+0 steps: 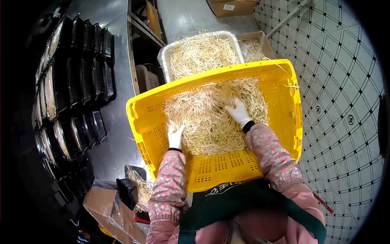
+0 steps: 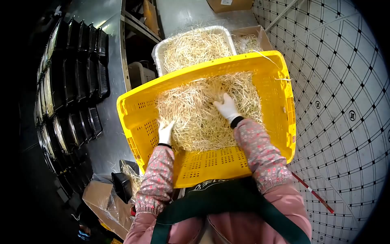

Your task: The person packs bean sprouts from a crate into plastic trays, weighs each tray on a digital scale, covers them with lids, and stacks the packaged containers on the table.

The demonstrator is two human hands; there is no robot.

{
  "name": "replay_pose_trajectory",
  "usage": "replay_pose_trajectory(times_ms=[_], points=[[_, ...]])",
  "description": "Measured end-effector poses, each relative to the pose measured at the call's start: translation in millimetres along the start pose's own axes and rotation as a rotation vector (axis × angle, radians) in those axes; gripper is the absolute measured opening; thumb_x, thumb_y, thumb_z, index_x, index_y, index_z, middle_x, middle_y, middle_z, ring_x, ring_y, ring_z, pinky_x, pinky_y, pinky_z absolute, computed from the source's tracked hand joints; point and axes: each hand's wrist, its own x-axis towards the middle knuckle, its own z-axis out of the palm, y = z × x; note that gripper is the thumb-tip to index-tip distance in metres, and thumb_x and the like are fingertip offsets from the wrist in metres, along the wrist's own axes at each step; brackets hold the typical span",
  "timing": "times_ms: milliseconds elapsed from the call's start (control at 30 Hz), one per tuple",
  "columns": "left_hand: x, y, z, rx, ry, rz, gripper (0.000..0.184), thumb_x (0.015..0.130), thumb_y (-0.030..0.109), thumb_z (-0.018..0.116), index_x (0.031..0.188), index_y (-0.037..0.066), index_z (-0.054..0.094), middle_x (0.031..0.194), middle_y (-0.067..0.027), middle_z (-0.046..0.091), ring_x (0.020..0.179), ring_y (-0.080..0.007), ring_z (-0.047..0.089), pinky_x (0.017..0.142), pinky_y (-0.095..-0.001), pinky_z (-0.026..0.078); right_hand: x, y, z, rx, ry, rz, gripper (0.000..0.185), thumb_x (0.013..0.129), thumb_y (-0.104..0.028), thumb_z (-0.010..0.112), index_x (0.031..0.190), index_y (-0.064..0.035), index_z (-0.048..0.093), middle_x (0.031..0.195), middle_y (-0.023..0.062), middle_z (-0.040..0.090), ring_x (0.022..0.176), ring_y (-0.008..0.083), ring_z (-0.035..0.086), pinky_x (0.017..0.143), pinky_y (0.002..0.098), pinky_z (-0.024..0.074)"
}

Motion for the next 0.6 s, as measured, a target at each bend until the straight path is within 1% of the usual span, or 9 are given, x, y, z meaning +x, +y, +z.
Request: replay_pose_trajectory(times_ms=[67, 167, 233, 300, 367, 433, 467, 500, 600], points=[[14.6, -34.7, 34.2, -0.251, 0.045, 0.140, 0.038, 0.084, -0.002, 0.073, 0.120, -0.003, 0.060, 0.107, -0.0089, 0.068, 0.093, -0.0163, 0.066, 0.086, -0.0272, 0.053, 3.4, 2.9, 37.9, -0.097, 0.021, 0.087, 0.057, 0.082, -0.020, 0.073, 0.130, 0.0020, 0.051, 0.119, 0.0155, 0.064, 0.103, 0.0276, 0.063, 0.097, 0.0372, 0.0481], [-5.0, -10.8, 64.5, -0.005, -0.111, 0.016, 0.047, 0.086, -0.002, 0.070, 0.131, -0.003, 0.055, 0.114, -0.0066, 0.066, 0.102, -0.0158, 0.062, 0.095, -0.0282, 0.049, 25.0, 76.6, 108.3, -0.170, 0.087, -0.120, 0.068, 0.080, -0.023, 0.077, 0.135, 0.0025, 0.047, 0.118, 0.0163, 0.064, 0.107, 0.0286, 0.062, 0.100, 0.0392, 0.0475], [-46.9, 47.1, 75.7, -0.175, -0.214, 0.103, 0.043, 0.089, -0.001, 0.066, 0.131, -0.003, 0.057, 0.123, -0.0100, 0.065, 0.111, -0.0171, 0.061, 0.099, -0.0293, 0.046, -19.4, -14.4, 55.4, 0.367, -0.237, 0.054, 0.083, 0.075, -0.024, 0.083, 0.141, 0.0037, 0.041, 0.130, 0.0163, 0.058, 0.114, 0.0258, 0.057, 0.106, 0.0374, 0.0409], [-47.9, 61.4, 46.9, 0.030, -0.296, -0.005, 0.043, 0.089, 0.005, 0.067, 0.131, -0.002, 0.058, 0.129, -0.0103, 0.063, 0.118, -0.0168, 0.059, 0.103, -0.0311, 0.044, -22.3, -24.9, 20.6, 0.390, -0.360, -0.010, 0.088, 0.075, -0.026, 0.086, 0.142, 0.0046, 0.039, 0.125, 0.0128, 0.060, 0.114, 0.0220, 0.058, 0.102, 0.0359, 0.0452], [-13.1, 43.1, 15.6, 0.002, -0.256, -0.177, 0.044, 0.093, 0.024, 0.067, 0.128, -0.002, 0.061, 0.125, -0.0102, 0.065, 0.118, -0.0167, 0.058, 0.103, -0.0312, 0.042, 12.9, 12.0, 3.1, -0.167, -0.214, -0.074, 0.102, 0.072, -0.038, 0.086, 0.147, 0.0051, 0.032, 0.140, 0.0204, 0.051, 0.124, 0.0291, 0.054, 0.104, 0.0410, 0.0451], [10.4, 36.9, 18.9, 0.033, 0.028, -0.282, 0.054, 0.094, 0.035, 0.064, 0.131, -0.004, 0.057, 0.128, -0.0113, 0.063, 0.120, -0.0206, 0.056, 0.103, -0.0349, 0.042, 18.3, -7.9, 2.0, 0.128, -0.134, 0.075, 0.076, 0.080, -0.033, 0.080, 0.137, 0.0038, 0.046, 0.127, 0.0234, 0.060, 0.111, 0.0300, 0.062, 0.099, 0.0406, 0.0484], [36.4, 3.6, 13.1, -0.065, -0.160, -0.247, 0.066, 0.094, 0.043, 0.062, 0.138, -0.004, 0.049, 0.137, -0.0130, 0.057, 0.125, -0.0262, 0.052, 0.104, -0.0411, 0.040, 31.6, 16.2, 23.5, 0.121, 0.053, -0.034, 0.066, 0.085, -0.037, 0.073, 0.136, -0.0013, 0.050, 0.124, 0.0199, 0.064, 0.109, 0.0325, 0.063, 0.096, 0.0443, 0.0501], [12.5, 31.3, 50.3, 0.185, 0.071, -0.290, 0.072, 0.095, 0.046, 0.060, 0.143, -0.004, 0.042, 0.146, -0.0142, 0.048, 0.132, -0.0269, 0.045, 0.108, -0.0428, 0.036, 38.1, 30.5, 48.2, -0.113, 0.106, -0.026, 0.056, 0.091, -0.040, 0.064, 0.132, -0.0049, 0.053, 0.122, 0.0147, 0.066, 0.108, 0.0315, 0.064, 0.093, 0.0444, 0.0509], [-0.2, 0.7, 90.7, -0.083, 0.064, -0.076, 0.065, 0.098, 0.039, 0.057, 0.146, -0.001, 0.039, 0.154, -0.0125, 0.038, 0.140, -0.0222, 0.035, 0.114, -0.0368, 0.028, 16.0, 18.4, 97.3, -0.292, -0.020, -0.152, 0.053, 0.094, -0.046, 0.057, 0.126, -0.0043, 0.056, 0.116, 0.0199, 0.067, 0.106, 0.0344, 0.064, 0.087, 0.0453, 0.0516]])
